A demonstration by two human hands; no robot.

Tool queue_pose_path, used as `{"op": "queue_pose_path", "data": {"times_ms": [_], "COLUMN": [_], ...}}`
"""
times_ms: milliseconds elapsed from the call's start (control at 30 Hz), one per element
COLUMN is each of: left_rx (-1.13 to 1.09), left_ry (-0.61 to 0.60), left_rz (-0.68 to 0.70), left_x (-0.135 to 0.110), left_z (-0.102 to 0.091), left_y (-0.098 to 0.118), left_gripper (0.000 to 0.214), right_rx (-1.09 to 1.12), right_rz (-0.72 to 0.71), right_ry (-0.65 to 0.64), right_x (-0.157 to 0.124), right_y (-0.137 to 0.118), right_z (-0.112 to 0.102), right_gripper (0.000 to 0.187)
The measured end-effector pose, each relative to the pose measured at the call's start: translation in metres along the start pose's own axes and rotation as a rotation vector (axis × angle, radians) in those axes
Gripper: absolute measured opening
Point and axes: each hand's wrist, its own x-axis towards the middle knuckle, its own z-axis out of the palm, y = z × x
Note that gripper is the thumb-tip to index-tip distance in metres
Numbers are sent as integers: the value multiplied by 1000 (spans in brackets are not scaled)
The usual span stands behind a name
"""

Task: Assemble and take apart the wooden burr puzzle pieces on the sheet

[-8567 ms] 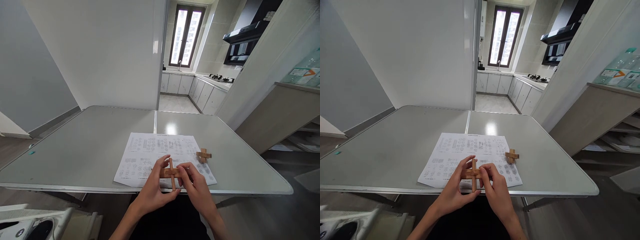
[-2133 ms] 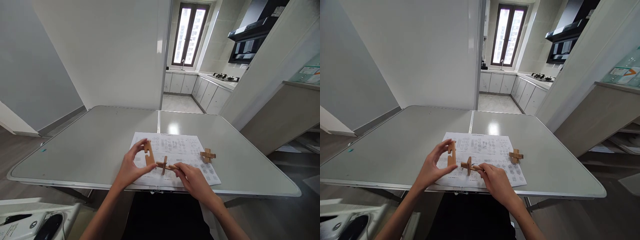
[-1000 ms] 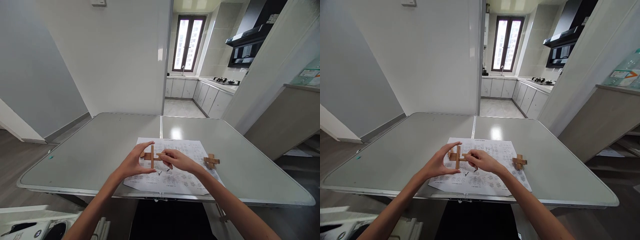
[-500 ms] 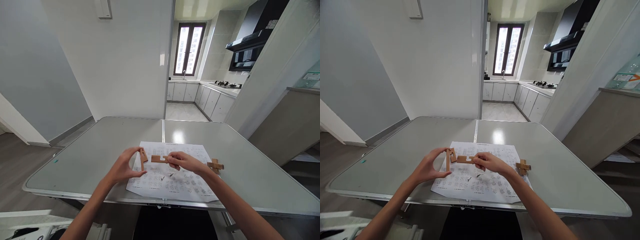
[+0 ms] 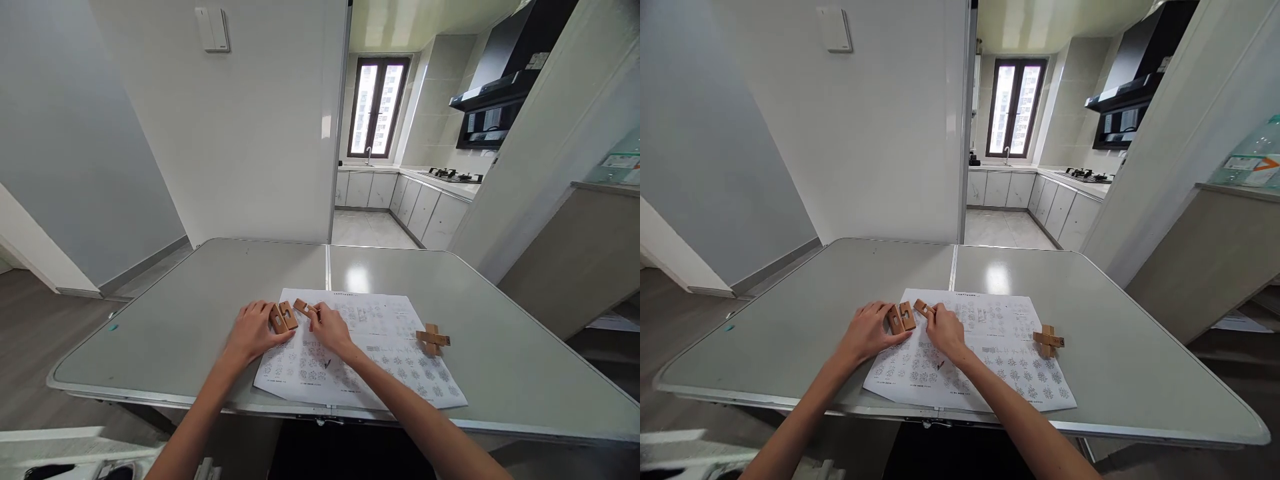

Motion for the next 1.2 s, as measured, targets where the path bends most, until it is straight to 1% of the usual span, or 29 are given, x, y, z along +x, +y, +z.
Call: {"op": "queue_pose_path", "data": {"times_ms": [233,367,500,600,700,767,833,933,1000,1033,1067,1133,1200], "left_rx": [-18,-39,-61,-65,-84,-119,-152,-194,-211,-221,-235,-281,-357], "left_ry": [16,42,50,45,28,29,33,77,111,123,128,107,57], "left_rz": [-36,-39,-38,-47,-95,-135,-147,-157,-153,-152,-153,-176,-244], "left_x": [-5,-8,-10,-14,-23,-32,-42,-56,-62,-63,-64,-64,-62], "left_z": [14,19,20,19,21,23,26,27,25,23,19,10,-1], "left_y": [-11,-12,-12,-12,-11,-12,-14,-19,-20,-20,-18,-15,-10], "left_gripper": [71,70,73,79,80,78,77,69,63,60,58,56,58], "right_rx": [-163,-232,-274,-274,-246,-205,-141,-20,54,103,224,385,463], "right_rz": [-18,-37,-61,-74,-81,-95,-124,-188,-218,-232,-249,-219,-126], "right_ry": [-30,-28,-16,-2,19,37,57,89,104,119,162,234,274], "right_x": [7,5,2,0,-3,-9,-20,-47,-69,-80,-90,-106,-117], "right_y": [-6,-9,-14,-16,-16,-14,-9,9,30,42,56,86,113], "right_z": [4,5,10,13,13,10,2,-15,-27,-32,-37,-47,-54], "right_gripper": [23,22,19,17,18,20,26,32,32,35,38,46,52]}}
